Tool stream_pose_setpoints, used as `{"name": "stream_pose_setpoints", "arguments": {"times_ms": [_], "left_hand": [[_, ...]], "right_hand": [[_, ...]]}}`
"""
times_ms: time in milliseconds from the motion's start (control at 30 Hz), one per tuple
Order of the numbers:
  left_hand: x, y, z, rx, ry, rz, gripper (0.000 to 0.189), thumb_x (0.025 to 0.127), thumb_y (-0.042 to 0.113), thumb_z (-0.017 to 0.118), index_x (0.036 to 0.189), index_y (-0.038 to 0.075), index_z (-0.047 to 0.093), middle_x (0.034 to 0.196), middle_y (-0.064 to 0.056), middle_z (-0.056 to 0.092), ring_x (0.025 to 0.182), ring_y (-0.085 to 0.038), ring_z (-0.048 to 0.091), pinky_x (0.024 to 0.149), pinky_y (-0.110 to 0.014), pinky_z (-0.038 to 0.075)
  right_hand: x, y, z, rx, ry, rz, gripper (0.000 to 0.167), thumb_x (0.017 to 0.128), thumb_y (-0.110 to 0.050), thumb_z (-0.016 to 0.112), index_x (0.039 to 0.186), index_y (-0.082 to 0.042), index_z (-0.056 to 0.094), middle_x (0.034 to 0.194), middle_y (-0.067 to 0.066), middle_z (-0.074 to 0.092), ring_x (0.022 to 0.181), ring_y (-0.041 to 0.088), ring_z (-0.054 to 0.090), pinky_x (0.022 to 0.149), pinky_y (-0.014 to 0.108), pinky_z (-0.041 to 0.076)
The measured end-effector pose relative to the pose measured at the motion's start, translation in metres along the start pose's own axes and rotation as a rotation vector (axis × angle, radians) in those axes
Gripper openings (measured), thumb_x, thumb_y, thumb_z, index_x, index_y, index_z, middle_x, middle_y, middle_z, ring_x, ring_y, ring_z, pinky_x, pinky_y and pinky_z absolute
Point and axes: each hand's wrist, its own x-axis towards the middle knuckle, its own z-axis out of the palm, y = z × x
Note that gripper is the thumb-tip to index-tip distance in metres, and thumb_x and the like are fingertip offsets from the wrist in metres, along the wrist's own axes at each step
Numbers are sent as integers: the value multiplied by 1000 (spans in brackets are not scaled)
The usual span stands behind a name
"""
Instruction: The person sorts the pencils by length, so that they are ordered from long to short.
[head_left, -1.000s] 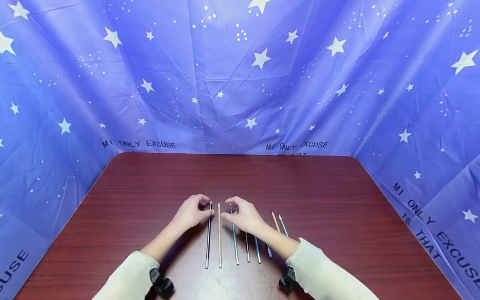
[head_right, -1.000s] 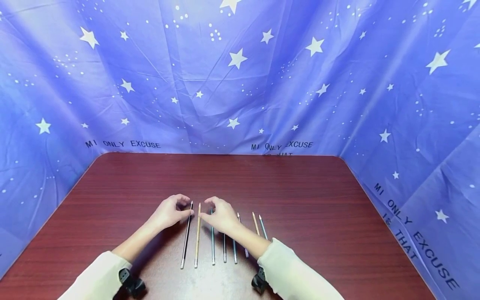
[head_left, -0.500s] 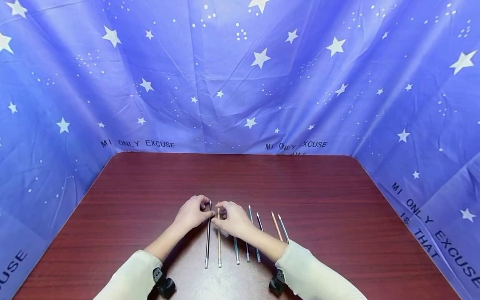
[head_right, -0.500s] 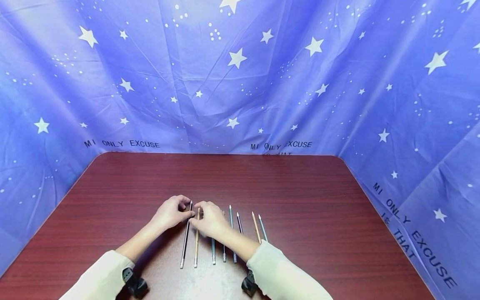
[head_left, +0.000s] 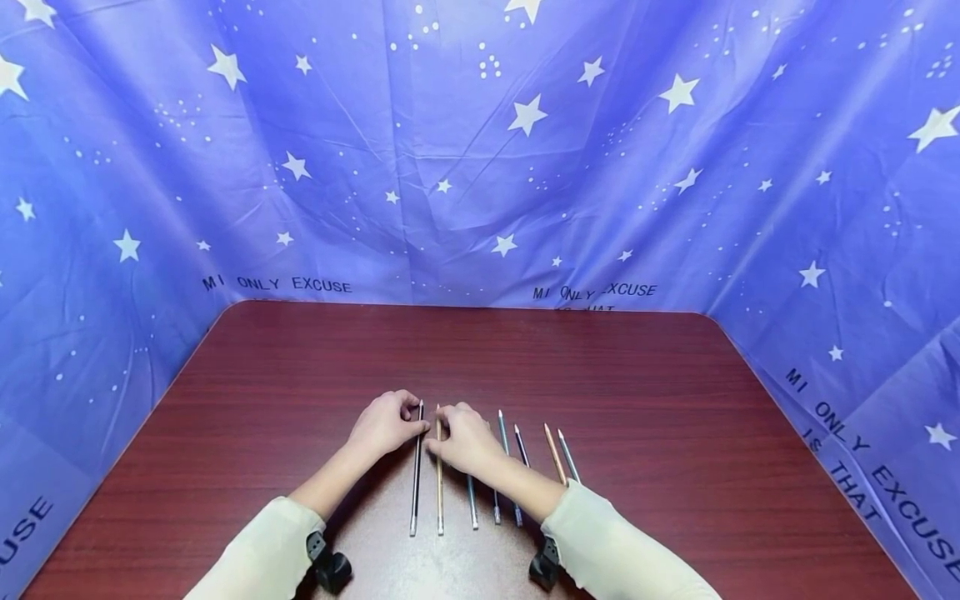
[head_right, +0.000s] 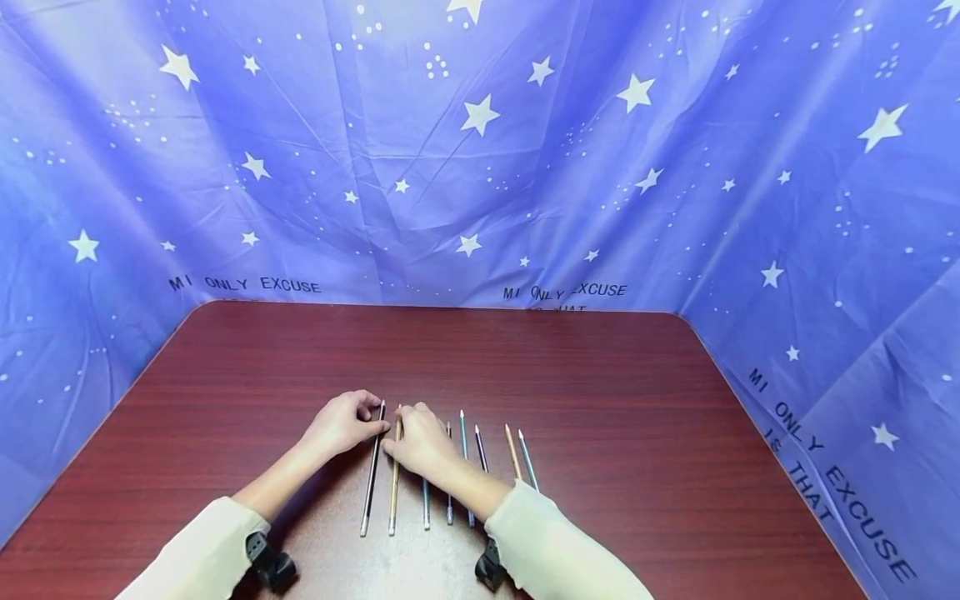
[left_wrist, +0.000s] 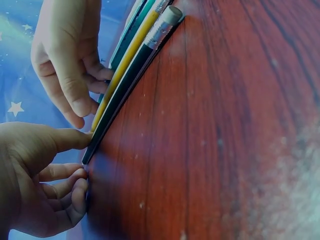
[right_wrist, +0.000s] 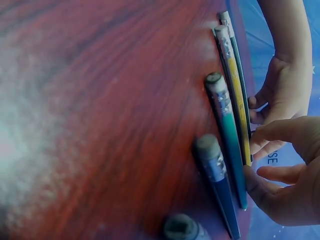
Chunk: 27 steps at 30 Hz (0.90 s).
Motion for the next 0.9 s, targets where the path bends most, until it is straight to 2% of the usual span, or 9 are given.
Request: {"name": "stream_pose_setpoints", "arguments": {"times_ms": [267, 500, 600, 733, 900], "left_hand": [[0, 1, 0, -30, -11, -12, 37, 74, 28, 76, 104, 9, 67, 73, 3, 61, 67, -9, 54, 61, -28, 44], [-1, 2, 0, -215, -55, -70, 35, 77, 13, 72, 107, -2, 62, 68, -3, 60, 42, -10, 55, 42, -24, 49], [0, 1, 0, -264, -59, -83, 33, 78, 7, 69, 108, -4, 60, 70, -6, 61, 45, -10, 56, 42, -23, 51], [1, -1, 1, -297, -57, -92, 31, 77, 3, 66, 106, -6, 60, 72, -8, 61, 47, -11, 58, 43, -24, 52], [1, -2, 0, -330, -54, -100, 29, 75, 0, 64, 103, -6, 61, 71, -8, 61, 49, -12, 58, 43, -24, 53]], "right_hand": [[3, 0, 1, -73, -9, 19, 39, 75, -30, 74, 105, -6, 67, 78, 2, 51, 60, 14, 47, 51, 26, 37], [5, -1, 3, -121, -45, 31, 43, 74, -30, 75, 109, -6, 65, 83, 5, 59, 70, 18, 56, 56, 32, 46], [5, -3, 3, -132, -52, 25, 45, 74, -28, 76, 110, -4, 65, 88, 9, 63, 78, 21, 60, 62, 35, 50], [5, -5, 4, -131, -57, 19, 39, 73, -25, 76, 103, -3, 65, 88, 10, 66, 86, 25, 63, 68, 38, 51], [6, -8, 3, -90, -65, 44, 28, 72, -19, 76, 93, -4, 64, 74, 7, 63, 77, 27, 62, 61, 38, 49]]}}
